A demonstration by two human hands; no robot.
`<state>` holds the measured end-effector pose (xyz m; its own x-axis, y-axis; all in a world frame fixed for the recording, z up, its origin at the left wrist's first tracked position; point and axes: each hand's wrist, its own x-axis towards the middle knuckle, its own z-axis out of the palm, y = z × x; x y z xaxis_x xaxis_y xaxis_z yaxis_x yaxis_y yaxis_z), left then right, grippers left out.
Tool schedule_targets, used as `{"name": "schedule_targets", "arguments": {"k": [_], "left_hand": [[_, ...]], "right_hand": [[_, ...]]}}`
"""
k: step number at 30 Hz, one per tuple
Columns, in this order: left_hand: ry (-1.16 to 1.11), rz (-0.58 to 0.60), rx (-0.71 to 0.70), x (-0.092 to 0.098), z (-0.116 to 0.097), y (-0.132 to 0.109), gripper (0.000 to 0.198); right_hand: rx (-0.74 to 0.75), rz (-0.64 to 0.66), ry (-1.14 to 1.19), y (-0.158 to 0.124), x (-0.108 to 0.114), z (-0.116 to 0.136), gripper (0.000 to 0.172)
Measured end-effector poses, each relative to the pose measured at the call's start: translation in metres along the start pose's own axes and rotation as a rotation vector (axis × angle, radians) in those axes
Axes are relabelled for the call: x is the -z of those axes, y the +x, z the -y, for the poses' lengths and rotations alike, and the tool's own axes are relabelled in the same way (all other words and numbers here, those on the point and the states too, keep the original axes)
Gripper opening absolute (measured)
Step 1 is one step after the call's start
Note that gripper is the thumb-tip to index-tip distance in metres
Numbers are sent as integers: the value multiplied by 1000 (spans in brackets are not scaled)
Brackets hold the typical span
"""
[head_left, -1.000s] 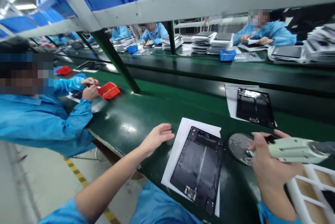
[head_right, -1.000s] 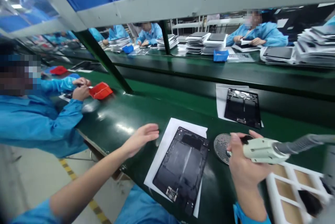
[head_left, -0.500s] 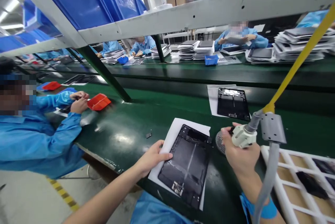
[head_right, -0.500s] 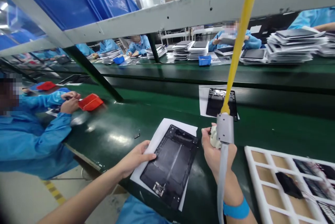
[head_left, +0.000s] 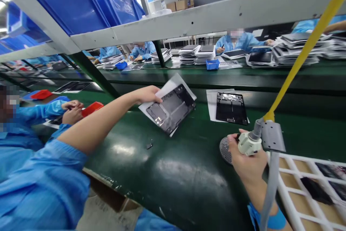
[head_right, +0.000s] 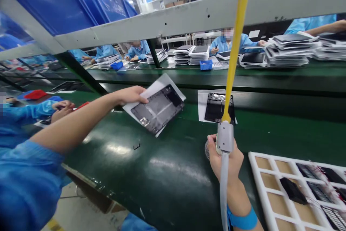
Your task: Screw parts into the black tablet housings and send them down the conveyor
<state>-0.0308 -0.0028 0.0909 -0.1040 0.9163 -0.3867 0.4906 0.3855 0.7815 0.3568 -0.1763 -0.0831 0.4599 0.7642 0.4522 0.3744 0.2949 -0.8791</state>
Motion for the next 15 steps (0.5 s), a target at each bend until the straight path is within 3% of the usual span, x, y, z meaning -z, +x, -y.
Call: {"name": "schedule_targets", "arguments": {"k": [2,5,9,12,15], "left_hand": [[-206,-67,14,-9,3,29,29],[-441,-70,37,-44,24,61,32],[-468,-29,35,-89,48,89,36],[-401,-22,86,-94,54,107,31],[-269,-94,125,-76,53,121,22]], "right_hand": [[15,-12,-7,1,1,-1,39],[35,-8,-7,3,2,2,43],[3,10,-12,5,-1,6,43],[-8,25,6,5,-2,0,42],[17,51,26,3,-1,-12,40]]}}
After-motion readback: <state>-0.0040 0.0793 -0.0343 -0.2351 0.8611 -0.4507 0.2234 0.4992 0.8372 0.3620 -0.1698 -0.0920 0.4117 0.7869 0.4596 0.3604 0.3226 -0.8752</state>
